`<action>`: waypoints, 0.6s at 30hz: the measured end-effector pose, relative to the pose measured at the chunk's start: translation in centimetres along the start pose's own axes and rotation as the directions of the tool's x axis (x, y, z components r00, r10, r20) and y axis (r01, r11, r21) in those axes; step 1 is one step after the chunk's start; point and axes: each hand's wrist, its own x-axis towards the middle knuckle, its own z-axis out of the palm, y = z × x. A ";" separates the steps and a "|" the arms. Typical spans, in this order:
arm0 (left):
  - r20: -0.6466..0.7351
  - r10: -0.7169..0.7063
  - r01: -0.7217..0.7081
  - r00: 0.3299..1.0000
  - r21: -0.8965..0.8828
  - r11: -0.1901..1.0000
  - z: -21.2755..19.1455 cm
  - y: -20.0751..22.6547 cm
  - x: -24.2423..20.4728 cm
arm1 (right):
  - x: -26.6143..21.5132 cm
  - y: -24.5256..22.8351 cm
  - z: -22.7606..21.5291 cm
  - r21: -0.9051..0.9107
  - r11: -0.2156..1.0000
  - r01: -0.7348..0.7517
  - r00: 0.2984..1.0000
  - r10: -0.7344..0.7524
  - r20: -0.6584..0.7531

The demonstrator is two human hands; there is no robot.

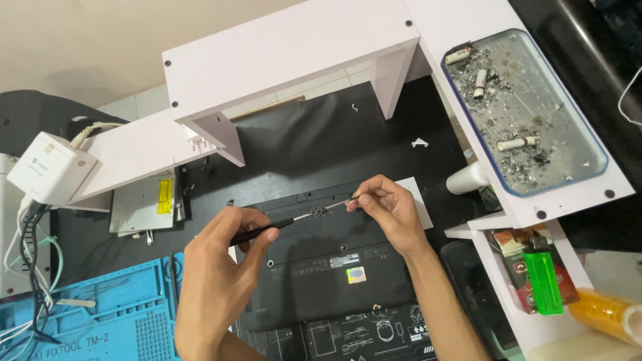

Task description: The person aligns and snaps the bottom cover onto a laptop chassis, then uses a screwdriver to fasten multiple screws into the cover. The person handles the laptop and the screwdriver throughout the process.

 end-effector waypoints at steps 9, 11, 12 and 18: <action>-0.162 0.115 -0.147 0.980 -0.204 0.968 0.0 0.2 -1.4 | -0.4 -0.3 0.4 -0.095 0.995 -0.023 0.992 0.035 0.121; -0.157 0.110 -0.147 0.982 -0.250 0.957 0.2 0.2 -1.7 | -0.6 -0.2 0.6 -0.093 0.996 -0.009 0.990 0.021 0.137; -0.158 0.116 -0.159 0.981 -0.296 0.942 0.3 0.3 -1.6 | -0.4 -0.3 0.6 -0.093 0.995 0.018 0.988 -0.004 0.154; -0.146 0.125 -0.160 0.981 -0.264 0.951 -0.4 0.4 -1.6 | -0.8 -1.2 1.2 -0.333 0.943 0.013 0.981 0.052 0.187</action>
